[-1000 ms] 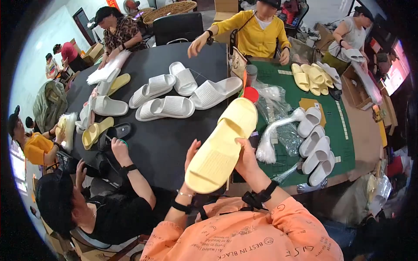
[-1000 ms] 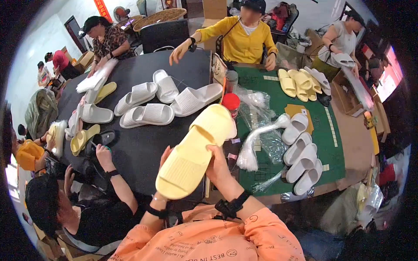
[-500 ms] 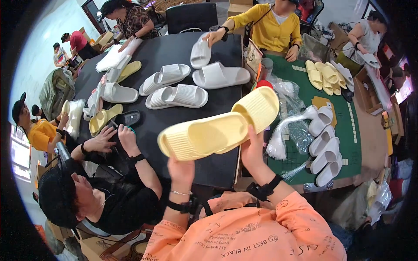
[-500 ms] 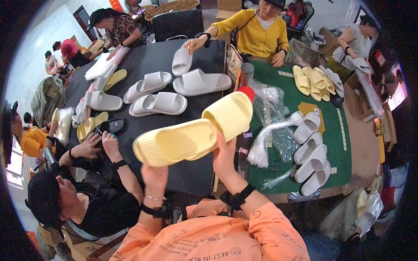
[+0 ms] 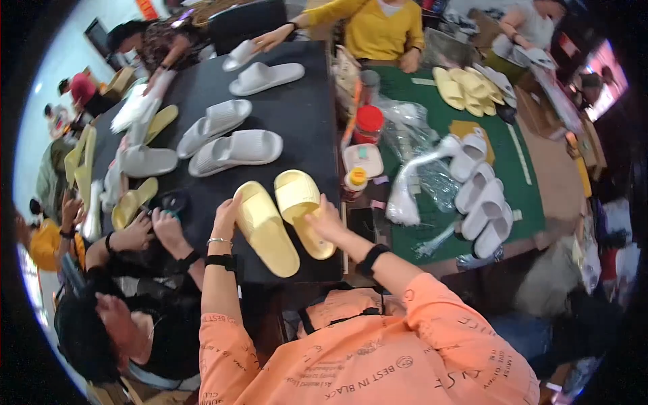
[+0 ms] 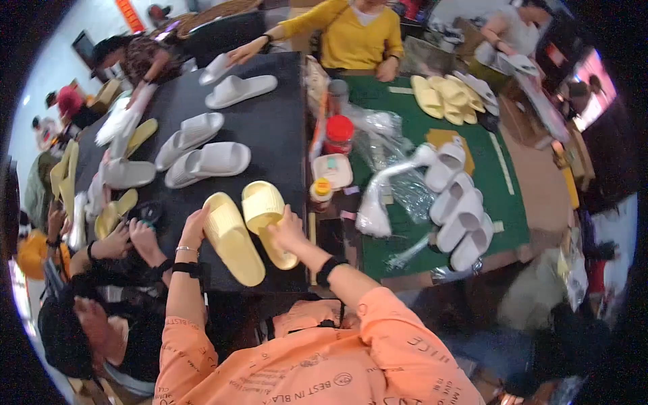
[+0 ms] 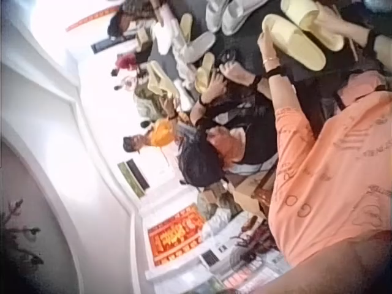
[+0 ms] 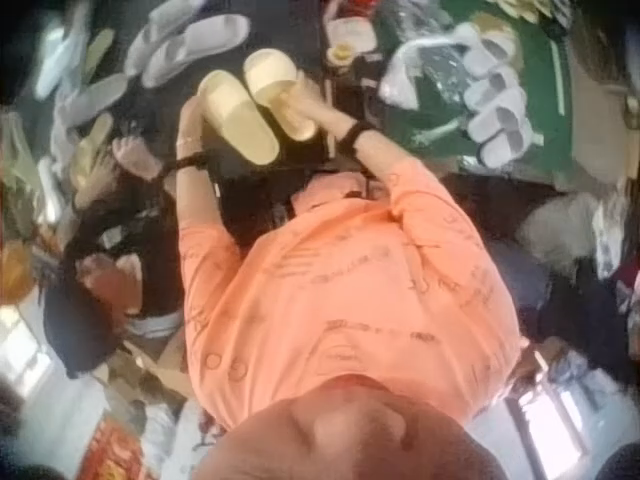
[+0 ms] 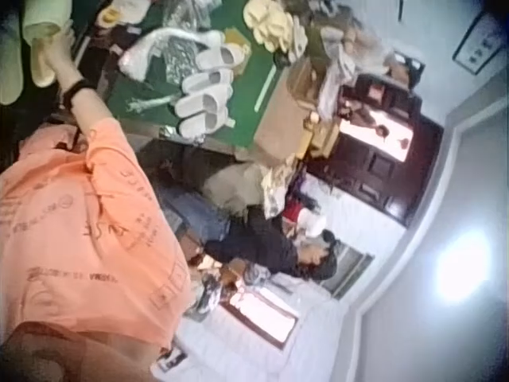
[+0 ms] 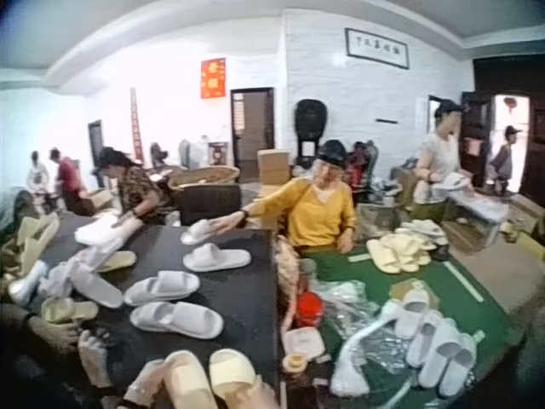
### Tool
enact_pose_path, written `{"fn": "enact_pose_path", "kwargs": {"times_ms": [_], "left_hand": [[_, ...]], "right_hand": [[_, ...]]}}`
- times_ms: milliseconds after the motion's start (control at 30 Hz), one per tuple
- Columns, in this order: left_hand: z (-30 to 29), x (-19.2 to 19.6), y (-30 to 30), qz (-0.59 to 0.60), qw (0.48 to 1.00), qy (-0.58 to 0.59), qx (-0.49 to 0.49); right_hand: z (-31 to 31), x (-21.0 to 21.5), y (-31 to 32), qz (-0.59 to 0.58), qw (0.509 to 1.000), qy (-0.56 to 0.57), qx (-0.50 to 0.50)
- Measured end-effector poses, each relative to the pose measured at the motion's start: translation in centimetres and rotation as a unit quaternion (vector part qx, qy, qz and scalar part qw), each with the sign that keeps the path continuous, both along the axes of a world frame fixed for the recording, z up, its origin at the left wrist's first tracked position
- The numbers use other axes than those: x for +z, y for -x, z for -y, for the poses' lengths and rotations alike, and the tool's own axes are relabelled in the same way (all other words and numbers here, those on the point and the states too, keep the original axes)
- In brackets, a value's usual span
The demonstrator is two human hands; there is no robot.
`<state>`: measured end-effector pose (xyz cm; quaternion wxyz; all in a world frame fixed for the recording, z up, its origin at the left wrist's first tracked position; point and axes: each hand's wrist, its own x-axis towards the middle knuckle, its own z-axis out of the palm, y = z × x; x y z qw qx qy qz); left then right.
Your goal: Workers are cleaning, trimming, and assembling various pairs of sandals at a central workspace.
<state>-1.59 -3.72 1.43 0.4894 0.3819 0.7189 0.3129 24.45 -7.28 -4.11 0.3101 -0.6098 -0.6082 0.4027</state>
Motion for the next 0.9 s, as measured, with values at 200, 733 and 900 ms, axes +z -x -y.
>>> {"fn": "enact_pose_path", "kwargs": {"times_ms": [200,733,900], "left_hand": [[2.4,-3.3,-6.8,-0.464,0.866,-0.182,0.040],[9.7,-1.6,-16.6,-0.460,0.846,-0.255,-0.092],[11.8,1.2,-22.2,-0.304,0.866,-0.323,-0.230]], "right_hand": [[2.9,1.6,-3.6,0.052,0.993,-0.039,0.099],[17.5,-9.2,-34.7,0.123,0.919,0.206,-0.313],[15.7,-6.6,-30.7,0.217,0.895,0.232,-0.314]]}}
